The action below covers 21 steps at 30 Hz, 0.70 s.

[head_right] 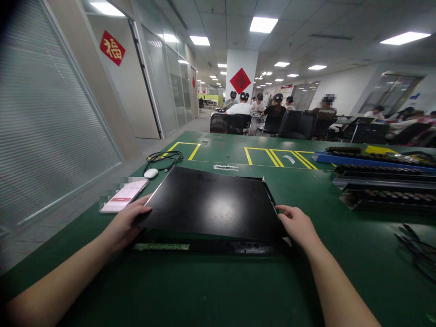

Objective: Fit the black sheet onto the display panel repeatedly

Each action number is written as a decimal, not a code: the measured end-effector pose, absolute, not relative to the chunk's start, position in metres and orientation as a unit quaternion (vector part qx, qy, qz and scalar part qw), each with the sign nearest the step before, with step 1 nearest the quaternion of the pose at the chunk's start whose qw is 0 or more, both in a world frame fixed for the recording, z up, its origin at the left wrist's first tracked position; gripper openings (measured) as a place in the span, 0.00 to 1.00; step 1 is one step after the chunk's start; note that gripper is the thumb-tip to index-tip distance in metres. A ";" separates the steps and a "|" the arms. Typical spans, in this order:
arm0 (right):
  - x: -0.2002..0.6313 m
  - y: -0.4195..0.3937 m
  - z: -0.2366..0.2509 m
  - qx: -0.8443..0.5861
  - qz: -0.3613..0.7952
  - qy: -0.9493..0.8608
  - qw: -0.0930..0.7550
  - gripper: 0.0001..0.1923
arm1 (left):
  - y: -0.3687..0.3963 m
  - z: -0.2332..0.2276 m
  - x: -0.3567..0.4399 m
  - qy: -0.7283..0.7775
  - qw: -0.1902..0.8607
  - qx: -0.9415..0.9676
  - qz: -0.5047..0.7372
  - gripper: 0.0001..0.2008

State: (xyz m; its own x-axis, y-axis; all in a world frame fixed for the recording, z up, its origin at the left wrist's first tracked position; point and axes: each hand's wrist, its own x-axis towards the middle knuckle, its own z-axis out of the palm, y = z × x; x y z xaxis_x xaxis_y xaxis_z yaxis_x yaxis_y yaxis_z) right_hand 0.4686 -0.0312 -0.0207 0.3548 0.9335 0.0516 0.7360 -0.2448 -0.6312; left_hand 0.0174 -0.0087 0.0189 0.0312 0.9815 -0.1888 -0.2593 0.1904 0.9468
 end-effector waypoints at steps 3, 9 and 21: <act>0.469 -0.028 -0.025 -0.774 0.139 -0.573 0.231 0.23 | -0.009 0.020 0.017 0.474 0.611 0.377 0.509 0.30; 0.468 -0.027 -0.024 -0.772 0.120 -0.597 0.184 0.21 | -0.007 0.017 0.015 0.471 0.621 0.384 0.495 0.31; 0.471 -0.025 -0.033 -0.762 0.297 -0.502 0.281 0.27 | -0.007 0.017 0.016 0.505 0.604 0.357 0.503 0.31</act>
State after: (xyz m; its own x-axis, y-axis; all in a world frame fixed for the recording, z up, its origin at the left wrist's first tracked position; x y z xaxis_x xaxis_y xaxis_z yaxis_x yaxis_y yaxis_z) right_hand 0.4710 -0.0253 -0.0334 0.3194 0.9320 -0.1712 0.5986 -0.3385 -0.7260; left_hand 0.0161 -0.0066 0.0172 -0.0165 0.9680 -0.2503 -0.2475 0.2386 0.9391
